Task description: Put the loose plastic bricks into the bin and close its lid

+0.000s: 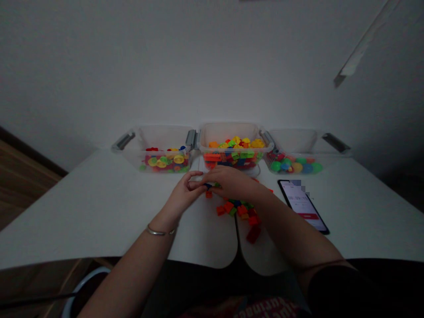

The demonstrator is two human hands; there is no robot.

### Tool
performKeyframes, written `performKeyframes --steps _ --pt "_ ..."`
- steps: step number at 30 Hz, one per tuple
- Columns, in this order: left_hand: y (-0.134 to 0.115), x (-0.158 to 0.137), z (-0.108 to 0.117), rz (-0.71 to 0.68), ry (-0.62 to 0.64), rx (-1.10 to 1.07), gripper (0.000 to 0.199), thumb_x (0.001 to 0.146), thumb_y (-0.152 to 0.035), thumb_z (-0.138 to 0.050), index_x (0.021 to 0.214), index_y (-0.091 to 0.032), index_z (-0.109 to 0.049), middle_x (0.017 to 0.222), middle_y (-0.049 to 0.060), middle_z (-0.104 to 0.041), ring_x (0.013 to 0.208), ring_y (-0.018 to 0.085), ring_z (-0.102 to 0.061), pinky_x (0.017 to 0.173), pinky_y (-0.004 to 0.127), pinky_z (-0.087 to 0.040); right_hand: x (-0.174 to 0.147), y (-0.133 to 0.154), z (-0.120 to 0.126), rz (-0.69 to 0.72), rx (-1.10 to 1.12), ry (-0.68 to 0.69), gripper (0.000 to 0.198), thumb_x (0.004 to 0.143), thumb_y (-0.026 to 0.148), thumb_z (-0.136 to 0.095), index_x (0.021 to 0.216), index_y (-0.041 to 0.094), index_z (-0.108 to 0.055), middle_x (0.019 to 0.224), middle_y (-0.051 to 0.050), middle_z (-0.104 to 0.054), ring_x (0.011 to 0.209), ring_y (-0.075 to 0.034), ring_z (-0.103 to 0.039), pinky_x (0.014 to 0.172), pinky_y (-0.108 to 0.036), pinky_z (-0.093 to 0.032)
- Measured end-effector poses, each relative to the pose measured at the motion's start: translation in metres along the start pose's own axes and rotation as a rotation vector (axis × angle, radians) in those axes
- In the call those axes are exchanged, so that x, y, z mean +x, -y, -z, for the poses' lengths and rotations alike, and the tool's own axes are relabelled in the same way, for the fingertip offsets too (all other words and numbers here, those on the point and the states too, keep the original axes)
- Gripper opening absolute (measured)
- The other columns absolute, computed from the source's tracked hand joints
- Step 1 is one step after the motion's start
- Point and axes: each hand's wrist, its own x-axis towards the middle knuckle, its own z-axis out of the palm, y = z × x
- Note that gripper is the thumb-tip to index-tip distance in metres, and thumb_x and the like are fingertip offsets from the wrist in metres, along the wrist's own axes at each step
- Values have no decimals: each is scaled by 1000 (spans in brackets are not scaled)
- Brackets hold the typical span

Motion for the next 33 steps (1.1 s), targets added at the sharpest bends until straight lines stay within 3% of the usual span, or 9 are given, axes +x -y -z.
performKeyframes --steps 5,12,15,20,24,28,33 --pt "-1 0 0 -9 43 40 60 61 -35 -86 111 -22 -55 75 1 -77 64 18 -70 60 25 -47 2 -3 -1 17 19 9 26 86 15 -68 111 21 -74 108 -8 -75 100 -22 -67 90 -36 -48" --pt "1 0 1 -26 23 56 58 66 -38 -84 113 -21 -56 72 -1 -74 56 12 -62 53 22 -40 2 -3 0 -20 -8 -12 21 86 18 -69 105 21 -75 105 -8 -74 100 -22 -66 87 -34 -47" --pt "5 0 3 -111 -46 156 47 73 -39 -79 111 -20 -60 81 3 -74 66 15 -65 58 23 -43 -3 -5 7 -62 -44 -150 19 86 19 -68 105 21 -74 106 -8 -74 103 -23 -64 88 -35 -46" --pt "8 -1 8 -321 -136 534 21 78 -28 -73 98 -21 -72 95 7 -72 90 22 -64 82 34 -51 -15 -16 26 -174 -97 -520 15 87 21 -63 100 21 -72 104 -7 -74 100 -24 -64 91 -37 -45" --pt "8 -1 12 -386 -118 618 23 74 -22 -75 97 -22 -76 93 7 -71 89 24 -63 89 40 -50 -26 -32 40 -305 -203 -741 16 89 25 -59 96 22 -73 103 -7 -74 102 -26 -64 96 -41 -43" --pt "10 2 17 -447 -52 729 24 74 -21 -74 97 -23 -76 95 8 -72 92 26 -64 93 44 -49 -33 -47 45 -484 -260 -781 21 89 27 -57 95 24 -77 102 -7 -76 101 -28 -64 95 -44 -44" --pt "16 3 21 -496 71 968 32 76 -23 -73 108 -23 -71 113 8 -72 108 28 -64 100 49 -47 -32 -53 42 -694 -330 -733 28 91 30 -53 98 26 -79 105 -7 -76 102 -30 -64 92 -46 -40"
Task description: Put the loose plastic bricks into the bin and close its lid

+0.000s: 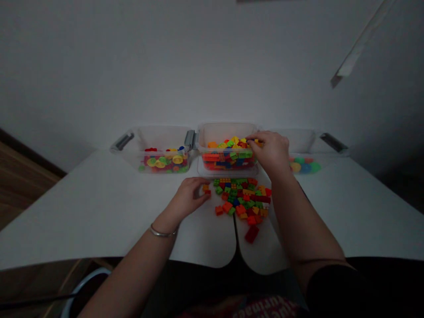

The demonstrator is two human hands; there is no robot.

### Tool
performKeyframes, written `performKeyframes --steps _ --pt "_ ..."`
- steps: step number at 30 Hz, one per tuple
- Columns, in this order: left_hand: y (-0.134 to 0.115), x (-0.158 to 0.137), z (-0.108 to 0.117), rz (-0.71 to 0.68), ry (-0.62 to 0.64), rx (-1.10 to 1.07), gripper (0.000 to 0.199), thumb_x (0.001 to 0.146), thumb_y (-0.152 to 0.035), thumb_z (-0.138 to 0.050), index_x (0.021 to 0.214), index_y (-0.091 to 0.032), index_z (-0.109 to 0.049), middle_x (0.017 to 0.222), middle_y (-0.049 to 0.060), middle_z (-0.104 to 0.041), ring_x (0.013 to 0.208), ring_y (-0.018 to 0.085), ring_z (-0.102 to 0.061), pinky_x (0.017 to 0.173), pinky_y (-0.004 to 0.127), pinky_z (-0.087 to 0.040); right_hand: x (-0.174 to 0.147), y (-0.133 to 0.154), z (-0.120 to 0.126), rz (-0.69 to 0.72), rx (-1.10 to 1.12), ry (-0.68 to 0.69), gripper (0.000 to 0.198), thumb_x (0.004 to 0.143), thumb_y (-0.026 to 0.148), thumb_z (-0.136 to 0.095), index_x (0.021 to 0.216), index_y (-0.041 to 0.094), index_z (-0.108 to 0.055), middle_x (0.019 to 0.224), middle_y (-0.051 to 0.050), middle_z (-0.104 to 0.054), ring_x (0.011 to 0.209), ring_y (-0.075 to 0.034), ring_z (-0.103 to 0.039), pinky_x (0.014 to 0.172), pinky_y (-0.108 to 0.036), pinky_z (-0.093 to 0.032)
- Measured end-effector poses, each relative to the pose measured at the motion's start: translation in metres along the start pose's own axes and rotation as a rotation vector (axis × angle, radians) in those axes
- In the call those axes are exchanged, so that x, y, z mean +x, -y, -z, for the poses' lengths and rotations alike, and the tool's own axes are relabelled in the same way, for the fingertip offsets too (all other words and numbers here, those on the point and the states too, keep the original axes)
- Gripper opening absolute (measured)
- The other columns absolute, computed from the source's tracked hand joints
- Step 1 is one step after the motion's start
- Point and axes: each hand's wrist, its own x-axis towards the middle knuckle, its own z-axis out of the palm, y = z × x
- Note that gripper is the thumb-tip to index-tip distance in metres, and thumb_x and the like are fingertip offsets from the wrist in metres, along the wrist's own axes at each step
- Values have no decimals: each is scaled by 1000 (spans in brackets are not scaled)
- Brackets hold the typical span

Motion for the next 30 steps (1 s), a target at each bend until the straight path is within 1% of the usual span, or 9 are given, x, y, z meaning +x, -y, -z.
performKeyframes --steps 4,9,13,15,18,20,23,26,30 --pt "3 -2 -2 -25 55 104 38 76 -24 -76 113 -22 -70 118 9 -72 112 29 -63 101 50 -47 0 1 -4 -53 -47 23 31 93 35 -51 102 26 -80 102 -9 -77 99 -31 -65 91 -48 -38" --pt "2 -1 -2 -27 127 159 39 76 -24 -76 115 -20 -69 114 10 -73 109 30 -64 100 50 -47 1 -3 -6 -88 -13 63 31 92 38 -53 103 25 -79 97 -9 -78 95 -31 -67 93 -48 -39" --pt "1 -1 -1 -21 134 175 37 79 -24 -74 116 -19 -69 110 10 -74 106 30 -65 99 48 -47 2 -3 -5 -108 -18 85 31 91 38 -55 105 24 -79 98 -10 -78 95 -32 -67 93 -50 -41" --pt "2 -1 -2 -15 127 172 37 79 -25 -74 116 -19 -70 110 10 -74 106 30 -65 99 48 -47 2 -1 -4 -86 -13 77 30 90 36 -56 105 23 -78 101 -10 -77 97 -32 -67 93 -51 -41" --pt "4 -1 -2 14 99 153 40 77 -25 -74 117 -20 -69 111 10 -74 106 30 -65 98 47 -48 0 4 -3 11 23 15 27 88 31 -57 104 22 -77 105 -10 -76 102 -32 -65 96 -50 -41" --pt "5 0 -3 43 69 121 43 76 -24 -74 119 -20 -68 111 10 -74 106 29 -65 97 46 -48 -1 9 -2 93 87 -22 25 88 28 -57 102 22 -77 106 -9 -76 104 -30 -65 98 -48 -42" --pt "3 1 -4 100 25 -7 46 76 -25 -73 122 -20 -65 113 10 -73 103 28 -66 93 43 -50 -4 18 -2 227 216 -25 23 89 25 -57 101 20 -76 105 -9 -76 103 -26 -66 97 -44 -45" --pt "0 1 -4 182 -2 -196 48 79 -30 -71 125 -18 -60 110 10 -71 94 23 -66 83 38 -52 -9 28 -3 365 338 91 19 89 21 -59 99 20 -75 103 -7 -76 99 -22 -67 92 -38 -48" --pt "-5 1 -5 275 -7 -354 50 80 -37 -70 125 -18 -59 105 9 -69 83 19 -65 75 33 -51 -17 42 -12 535 423 358 21 87 11 -61 100 19 -75 104 -7 -76 101 -20 -66 93 -35 -48"
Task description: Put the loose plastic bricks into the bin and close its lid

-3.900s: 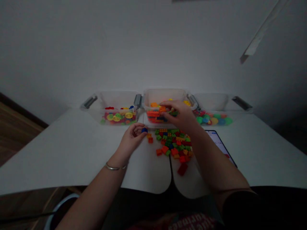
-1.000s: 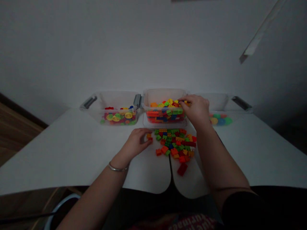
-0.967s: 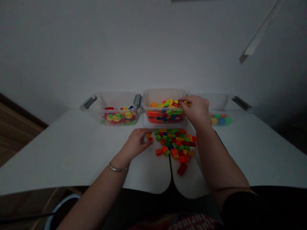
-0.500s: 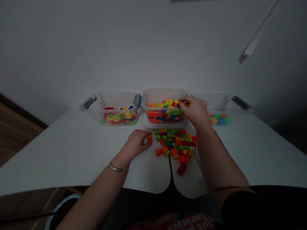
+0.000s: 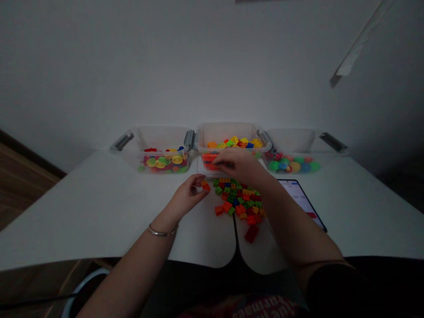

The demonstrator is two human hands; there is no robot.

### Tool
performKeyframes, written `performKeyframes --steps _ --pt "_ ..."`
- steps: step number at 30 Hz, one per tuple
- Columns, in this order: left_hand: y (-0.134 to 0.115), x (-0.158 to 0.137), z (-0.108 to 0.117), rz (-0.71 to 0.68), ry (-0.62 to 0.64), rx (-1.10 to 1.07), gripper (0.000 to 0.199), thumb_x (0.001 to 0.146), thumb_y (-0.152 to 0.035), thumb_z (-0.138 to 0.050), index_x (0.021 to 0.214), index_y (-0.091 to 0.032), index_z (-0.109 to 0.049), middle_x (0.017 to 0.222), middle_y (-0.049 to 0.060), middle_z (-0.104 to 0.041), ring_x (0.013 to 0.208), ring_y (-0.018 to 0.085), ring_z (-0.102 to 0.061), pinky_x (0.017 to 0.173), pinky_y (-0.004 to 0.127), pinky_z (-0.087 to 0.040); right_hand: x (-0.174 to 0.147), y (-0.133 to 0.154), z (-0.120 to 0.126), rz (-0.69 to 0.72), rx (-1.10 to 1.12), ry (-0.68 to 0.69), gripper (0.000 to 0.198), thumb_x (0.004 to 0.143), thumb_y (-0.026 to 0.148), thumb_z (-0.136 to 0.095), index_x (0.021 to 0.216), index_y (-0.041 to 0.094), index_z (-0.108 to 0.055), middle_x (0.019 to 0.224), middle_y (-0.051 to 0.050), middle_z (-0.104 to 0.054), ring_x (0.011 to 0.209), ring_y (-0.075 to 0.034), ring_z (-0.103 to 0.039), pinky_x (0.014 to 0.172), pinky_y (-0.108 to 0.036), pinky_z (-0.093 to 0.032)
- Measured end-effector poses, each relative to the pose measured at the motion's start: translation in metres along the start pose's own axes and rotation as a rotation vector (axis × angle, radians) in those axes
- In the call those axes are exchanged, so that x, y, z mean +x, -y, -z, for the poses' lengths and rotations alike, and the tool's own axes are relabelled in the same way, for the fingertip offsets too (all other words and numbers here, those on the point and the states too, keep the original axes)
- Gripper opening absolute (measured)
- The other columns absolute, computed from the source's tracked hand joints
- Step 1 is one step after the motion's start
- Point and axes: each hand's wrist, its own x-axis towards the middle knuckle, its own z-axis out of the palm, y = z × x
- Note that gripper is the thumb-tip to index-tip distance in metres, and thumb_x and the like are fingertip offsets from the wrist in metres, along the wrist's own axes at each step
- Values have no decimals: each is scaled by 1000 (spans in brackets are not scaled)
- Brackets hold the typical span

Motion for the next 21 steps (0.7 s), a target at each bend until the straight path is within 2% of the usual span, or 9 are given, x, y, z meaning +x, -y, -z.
performKeyframes --steps 4,7,13,21 --pt "-2 2 -2 32 26 -141 50 80 -41 -71 123 -19 -57 105 8 -69 84 19 -65 76 33 -51 0 5 -21 44 10 282 33 84 4 -60 109 21 -75 112 -8 -72 106 -21 -65 95 -36 -48" --pt "-2 3 -2 22 38 -165 48 81 -42 -71 119 -18 -58 106 8 -70 91 20 -66 81 35 -51 -1 7 -32 66 27 405 41 83 2 -59 115 23 -73 118 -8 -70 108 -20 -64 96 -34 -48" --pt "-1 3 -1 9 43 -150 50 80 -44 -71 120 -18 -57 111 11 -70 100 24 -67 91 40 -52 -1 14 -35 24 19 492 38 87 6 -60 120 21 -71 122 -10 -68 106 -21 -64 90 -34 -48" --pt "3 5 -2 32 37 -177 57 76 -43 -75 124 -18 -54 106 9 -72 97 23 -69 90 41 -54 1 15 -35 17 23 501 31 91 9 -56 116 18 -72 114 -12 -69 101 -22 -64 87 -34 -49"
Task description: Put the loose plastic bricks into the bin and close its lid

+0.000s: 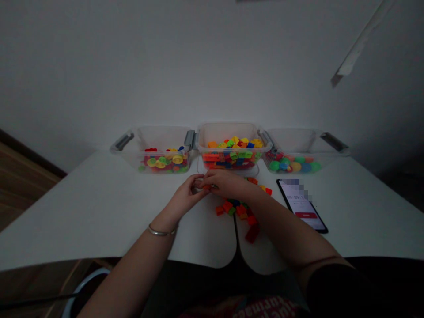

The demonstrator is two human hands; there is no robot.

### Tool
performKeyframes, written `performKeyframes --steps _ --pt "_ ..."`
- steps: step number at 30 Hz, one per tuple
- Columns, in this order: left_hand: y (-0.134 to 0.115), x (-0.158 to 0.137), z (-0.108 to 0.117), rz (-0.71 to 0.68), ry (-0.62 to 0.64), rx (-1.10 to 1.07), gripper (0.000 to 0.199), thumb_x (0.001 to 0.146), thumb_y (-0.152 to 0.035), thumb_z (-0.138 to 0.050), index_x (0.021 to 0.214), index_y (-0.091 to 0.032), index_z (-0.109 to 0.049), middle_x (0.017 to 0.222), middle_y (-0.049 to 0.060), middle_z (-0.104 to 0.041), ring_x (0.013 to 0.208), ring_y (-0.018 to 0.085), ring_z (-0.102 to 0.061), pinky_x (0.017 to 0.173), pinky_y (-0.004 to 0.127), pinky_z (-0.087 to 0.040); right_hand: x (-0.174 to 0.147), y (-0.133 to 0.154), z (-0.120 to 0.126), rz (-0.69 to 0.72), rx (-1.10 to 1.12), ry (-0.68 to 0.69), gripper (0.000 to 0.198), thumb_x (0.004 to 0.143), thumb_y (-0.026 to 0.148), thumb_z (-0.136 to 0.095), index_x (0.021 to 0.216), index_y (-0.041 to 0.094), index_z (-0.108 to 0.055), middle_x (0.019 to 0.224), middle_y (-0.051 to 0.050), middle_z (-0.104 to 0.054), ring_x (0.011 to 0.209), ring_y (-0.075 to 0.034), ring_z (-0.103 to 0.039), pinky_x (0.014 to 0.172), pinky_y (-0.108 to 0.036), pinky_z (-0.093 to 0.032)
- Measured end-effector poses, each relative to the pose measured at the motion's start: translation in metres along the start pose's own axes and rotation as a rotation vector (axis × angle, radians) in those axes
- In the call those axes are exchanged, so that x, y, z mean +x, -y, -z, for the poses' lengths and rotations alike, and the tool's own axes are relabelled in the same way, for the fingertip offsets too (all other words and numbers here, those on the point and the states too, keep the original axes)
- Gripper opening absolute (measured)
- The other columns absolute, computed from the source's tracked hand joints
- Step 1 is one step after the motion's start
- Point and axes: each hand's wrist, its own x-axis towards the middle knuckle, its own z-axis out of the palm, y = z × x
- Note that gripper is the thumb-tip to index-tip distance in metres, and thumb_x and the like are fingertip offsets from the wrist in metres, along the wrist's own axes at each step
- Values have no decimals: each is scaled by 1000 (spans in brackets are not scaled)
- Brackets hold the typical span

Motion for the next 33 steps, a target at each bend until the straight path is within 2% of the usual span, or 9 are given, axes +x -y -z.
performKeyframes --steps 4,12,14,19,22,25,28,30,33 --pt "-3 0 0 -2 1 -41 56 75 -38 -76 122 -17 -54 105 10 -73 95 23 -71 91 40 -54 0 -1 0 22 25 -41 31 91 8 -57 115 18 -73 113 -12 -69 100 -21 -65 87 -33 -49" --pt "-2 1 2 -20 -28 30 44 77 -36 -73 114 -17 -59 104 9 -73 95 22 -69 89 40 -53 0 -3 2 50 -8 -20 28 93 13 -58 116 20 -72 108 -8 -73 98 -20 -66 87 -32 -46" --pt "-2 0 2 -23 -45 66 42 78 -37 -72 113 -17 -60 107 10 -72 95 22 -69 89 40 -53 -1 -2 1 26 9 -38 27 93 16 -59 117 21 -71 111 -8 -74 100 -20 -66 87 -32 -46" --pt "0 0 4 -19 -71 107 42 79 -38 -71 115 -18 -59 100 8 -72 91 21 -68 83 37 -54 -2 1 0 -151 4 -62 23 92 25 -62 113 17 -67 109 -11 -73 99 -25 -66 80 -33 -46" --pt "1 -1 5 -24 -105 180 39 80 -37 -69 114 -19 -61 98 7 -71 83 19 -67 75 34 -54 -2 -2 4 -132 19 -103 19 90 20 -63 108 18 -67 107 -9 -73 98 -23 -66 81 -32 -46" --pt "1 -2 7 -66 -139 340 30 79 -34 -69 105 -20 -66 98 6 -70 82 20 -65 74 34 -52 -5 -7 13 -54 75 -242 17 87 15 -63 103 19 -68 107 -7 -73 101 -20 -65 87 -32 -47" --pt "1 -2 8 -91 -132 444 23 78 -32 -68 98 -20 -68 95 6 -70 84 21 -64 76 35 -52 -14 -13 27 28 67 -455 16 87 18 -64 101 21 -69 108 -6 -72 105 -20 -63 93 -36 -47" --pt "2 -2 8 -79 -117 463 22 78 -30 -67 98 -20 -68 93 6 -70 81 21 -63 75 35 -51 -22 -17 36 -17 7 -616 19 85 20 -65 103 21 -70 107 -7 -73 104 -22 -63 95 -38 -46" --pt "5 -3 8 -76 -113 483 22 78 -28 -66 98 -19 -67 92 7 -70 79 20 -63 74 35 -51 -32 -24 47 -177 -55 -811 24 85 25 -65 108 21 -69 108 -8 -72 99 -23 -64 93 -40 -48"
